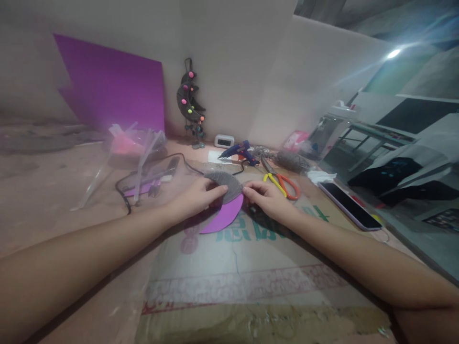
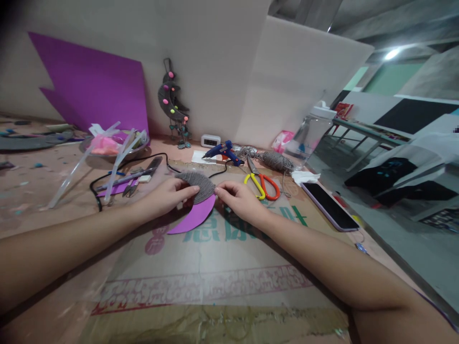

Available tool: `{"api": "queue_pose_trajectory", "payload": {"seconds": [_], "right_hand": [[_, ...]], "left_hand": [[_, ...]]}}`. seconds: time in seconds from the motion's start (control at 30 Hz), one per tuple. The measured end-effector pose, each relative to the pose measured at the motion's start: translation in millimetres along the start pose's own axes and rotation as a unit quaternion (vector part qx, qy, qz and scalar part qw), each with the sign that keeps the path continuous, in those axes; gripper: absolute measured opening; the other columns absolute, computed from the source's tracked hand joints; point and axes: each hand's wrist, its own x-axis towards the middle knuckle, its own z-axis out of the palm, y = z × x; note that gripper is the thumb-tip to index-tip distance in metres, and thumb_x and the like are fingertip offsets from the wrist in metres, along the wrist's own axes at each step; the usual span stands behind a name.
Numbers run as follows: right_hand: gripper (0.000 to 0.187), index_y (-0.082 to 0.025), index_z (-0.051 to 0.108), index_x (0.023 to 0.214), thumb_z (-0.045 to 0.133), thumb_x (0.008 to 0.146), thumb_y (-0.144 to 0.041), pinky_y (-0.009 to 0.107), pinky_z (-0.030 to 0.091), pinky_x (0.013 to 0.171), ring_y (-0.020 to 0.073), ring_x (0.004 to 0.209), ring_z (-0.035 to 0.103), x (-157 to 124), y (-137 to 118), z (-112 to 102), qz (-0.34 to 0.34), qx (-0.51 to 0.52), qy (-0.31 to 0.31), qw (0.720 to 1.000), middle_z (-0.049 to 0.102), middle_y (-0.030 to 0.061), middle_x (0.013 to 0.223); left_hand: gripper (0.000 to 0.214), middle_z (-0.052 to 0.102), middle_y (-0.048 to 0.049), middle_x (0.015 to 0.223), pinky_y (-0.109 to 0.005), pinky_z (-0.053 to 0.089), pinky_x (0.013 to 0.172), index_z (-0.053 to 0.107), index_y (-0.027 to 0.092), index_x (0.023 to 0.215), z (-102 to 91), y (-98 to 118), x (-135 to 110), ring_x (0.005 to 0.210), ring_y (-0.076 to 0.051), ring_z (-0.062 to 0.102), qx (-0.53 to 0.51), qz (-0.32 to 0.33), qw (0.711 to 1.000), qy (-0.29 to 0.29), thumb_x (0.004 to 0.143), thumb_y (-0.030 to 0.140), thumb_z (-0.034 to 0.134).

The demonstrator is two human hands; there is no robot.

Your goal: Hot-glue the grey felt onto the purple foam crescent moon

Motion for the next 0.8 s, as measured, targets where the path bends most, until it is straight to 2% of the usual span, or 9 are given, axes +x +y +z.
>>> {"api": "queue_pose_trajectory", "payload": {"seconds": [0.2, 0.33, 0.5, 0.67, 0.8], "right_hand": [[0.029, -0.018, 0.059, 0.076, 0.055, 0.087, -0.044, 0.024, 0.044, 0.06, 0.0114, 0.061, 0.053, -0.2, 0.0, 0.2, -0.003, 0.005, -0.013, 1.0, 0.058, -0.0013, 0.066], [0.029, -0.018, 0.058, 0.074, 0.054, 0.087, -0.043, 0.025, 0.044, 0.059, 0.0116, 0.061, 0.053, 0.0, 0.2, -0.5, -0.015, -0.009, -0.017, 1.0, 0.056, -0.0012, 0.065], [0.027, -0.018, 0.058, 0.074, 0.054, 0.087, -0.041, 0.024, 0.043, 0.059, 0.0114, 0.06, 0.053, -0.4, 1.6, -1.2, -0.019, -0.015, -0.025, 0.999, 0.057, -0.0017, 0.064], [0.026, -0.018, 0.059, 0.077, 0.054, 0.088, -0.041, 0.024, 0.043, 0.058, 0.0109, 0.059, 0.053, 0.0, 3.7, -1.8, -0.015, -0.003, -0.021, 1.0, 0.057, -0.0019, 0.064], [0.029, -0.018, 0.057, 0.077, 0.054, 0.087, -0.045, 0.022, 0.039, 0.049, 0.0098, 0.052, 0.05, 2.1, 3.5, -1.4, 0.019, 0.022, 0.012, 1.0, 0.053, -0.0035, 0.06]], "left_hand": [[0.028, 0.055, -0.0012, 0.062, -0.023, 0.037, 0.048, 0.057, 0.016, 0.07, 0.0, -1.1, -0.1, 0.055, -0.013, 0.05, 0.001, 0.003, 1.0, -0.022, 0.082, 0.041, 0.054], [0.021, 0.056, -0.0003, 0.068, -0.024, 0.04, 0.054, 0.059, 0.017, 0.078, 0.4, -5.0, -0.2, 0.059, -0.013, 0.051, -0.024, 0.033, 0.998, -0.038, 0.082, 0.037, 0.056], [0.022, 0.051, 0.0017, 0.062, -0.023, 0.036, 0.05, 0.056, 0.018, 0.074, 1.4, -5.9, -2.3, 0.055, -0.011, 0.047, -0.032, 0.019, 0.998, -0.057, 0.083, 0.038, 0.056], [0.022, 0.05, 0.0024, 0.06, -0.022, 0.034, 0.049, 0.055, 0.018, 0.074, 2.6, -4.2, -3.1, 0.052, -0.011, 0.046, -0.046, 0.03, 0.997, -0.05, 0.083, 0.037, 0.057], [0.034, 0.053, 0.0007, 0.06, -0.022, 0.035, 0.049, 0.055, 0.016, 0.071, 1.5, -4.6, -0.8, 0.052, -0.01, 0.048, -0.02, 0.012, 0.999, -0.03, 0.085, 0.048, 0.054]]}}
